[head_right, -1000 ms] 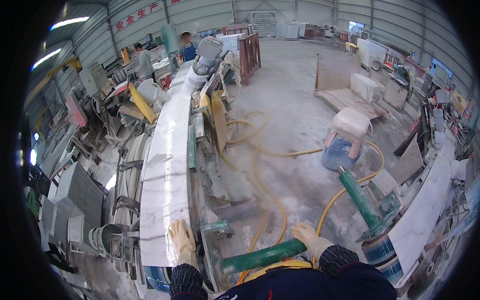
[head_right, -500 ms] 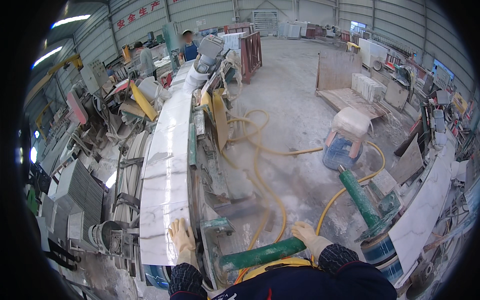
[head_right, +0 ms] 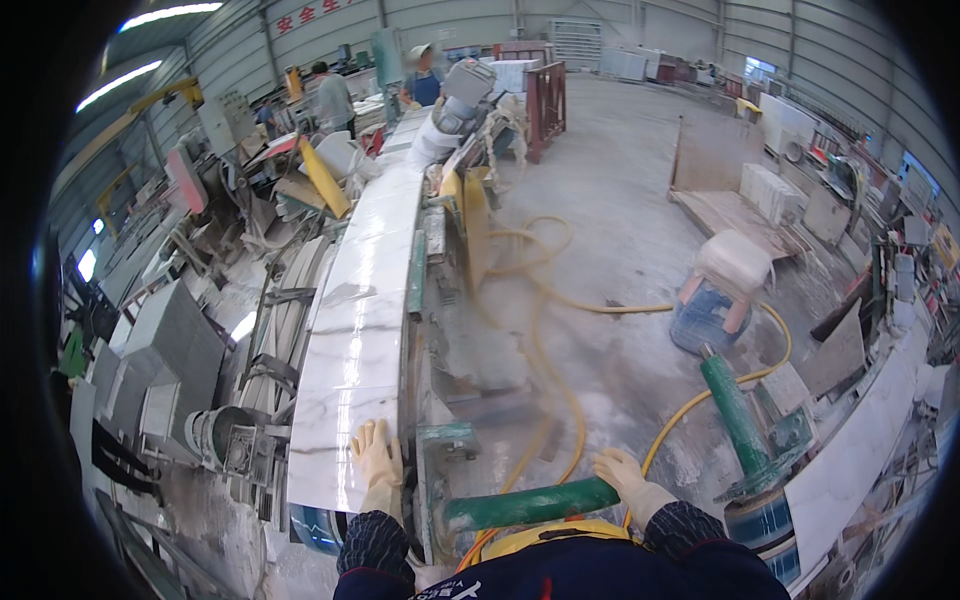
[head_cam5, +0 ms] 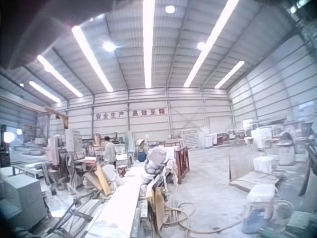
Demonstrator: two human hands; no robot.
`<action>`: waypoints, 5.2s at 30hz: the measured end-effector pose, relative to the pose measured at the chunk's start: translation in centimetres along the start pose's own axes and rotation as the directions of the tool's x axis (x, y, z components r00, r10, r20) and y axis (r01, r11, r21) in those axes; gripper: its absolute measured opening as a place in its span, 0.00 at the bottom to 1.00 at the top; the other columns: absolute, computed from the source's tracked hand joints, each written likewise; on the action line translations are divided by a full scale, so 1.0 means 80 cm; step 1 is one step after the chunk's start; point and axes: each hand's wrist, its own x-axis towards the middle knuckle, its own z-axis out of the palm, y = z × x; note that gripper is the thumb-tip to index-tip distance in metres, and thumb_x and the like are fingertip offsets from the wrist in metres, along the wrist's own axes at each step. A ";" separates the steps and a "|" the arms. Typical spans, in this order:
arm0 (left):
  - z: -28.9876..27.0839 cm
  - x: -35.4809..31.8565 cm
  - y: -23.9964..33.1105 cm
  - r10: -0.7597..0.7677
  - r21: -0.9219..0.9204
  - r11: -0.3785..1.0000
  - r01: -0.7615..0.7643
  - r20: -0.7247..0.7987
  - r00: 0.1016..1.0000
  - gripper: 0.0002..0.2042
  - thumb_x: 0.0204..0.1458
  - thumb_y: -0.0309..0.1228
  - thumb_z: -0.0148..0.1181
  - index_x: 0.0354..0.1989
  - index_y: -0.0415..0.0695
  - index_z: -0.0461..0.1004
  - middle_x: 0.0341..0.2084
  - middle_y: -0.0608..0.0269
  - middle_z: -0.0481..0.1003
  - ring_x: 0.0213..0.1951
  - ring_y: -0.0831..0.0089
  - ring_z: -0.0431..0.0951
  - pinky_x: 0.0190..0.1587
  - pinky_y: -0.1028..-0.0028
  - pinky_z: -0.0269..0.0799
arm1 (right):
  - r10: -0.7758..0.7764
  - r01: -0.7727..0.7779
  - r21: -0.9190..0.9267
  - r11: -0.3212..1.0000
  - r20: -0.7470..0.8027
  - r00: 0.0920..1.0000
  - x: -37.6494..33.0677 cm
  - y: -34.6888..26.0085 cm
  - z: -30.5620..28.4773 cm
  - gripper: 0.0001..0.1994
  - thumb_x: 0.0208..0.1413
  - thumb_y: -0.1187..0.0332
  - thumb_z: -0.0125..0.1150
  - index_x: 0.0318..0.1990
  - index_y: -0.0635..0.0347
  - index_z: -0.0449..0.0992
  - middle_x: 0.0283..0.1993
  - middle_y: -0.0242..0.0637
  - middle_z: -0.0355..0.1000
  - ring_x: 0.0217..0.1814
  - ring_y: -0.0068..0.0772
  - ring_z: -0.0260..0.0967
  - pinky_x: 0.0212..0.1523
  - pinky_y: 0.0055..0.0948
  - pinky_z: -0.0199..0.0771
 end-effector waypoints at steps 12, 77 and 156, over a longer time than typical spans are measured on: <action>0.002 -0.009 -0.005 -0.022 0.033 0.999 0.021 0.038 0.999 0.23 0.56 0.36 0.55 0.61 0.46 0.69 0.62 0.53 0.68 0.67 0.52 0.61 0.70 0.49 0.48 | 0.001 -0.002 -0.054 0.999 -0.012 1.000 0.007 0.004 -0.005 0.19 0.63 0.73 0.56 0.60 0.67 0.66 0.53 0.51 0.75 0.52 0.44 0.77 0.50 0.33 0.80; -0.011 -0.058 -0.017 -0.007 0.059 0.998 0.007 -0.001 1.000 0.24 0.52 0.31 0.54 0.60 0.46 0.71 0.60 0.53 0.70 0.65 0.51 0.64 0.70 0.50 0.51 | 0.042 -0.042 -0.030 0.999 0.004 0.999 0.016 0.005 -0.010 0.20 0.65 0.76 0.49 0.63 0.67 0.62 0.55 0.59 0.72 0.53 0.53 0.76 0.52 0.41 0.81; -0.082 -0.180 -0.072 -0.005 -0.128 0.992 -0.021 -0.201 0.980 0.21 0.54 0.28 0.52 0.57 0.37 0.72 0.56 0.43 0.72 0.60 0.40 0.67 0.66 0.45 0.53 | 0.473 -0.169 -0.458 0.873 0.707 0.527 -0.085 0.018 0.447 0.32 0.63 0.53 0.61 0.69 0.56 0.60 0.66 0.43 0.66 0.68 0.40 0.64 0.67 0.40 0.65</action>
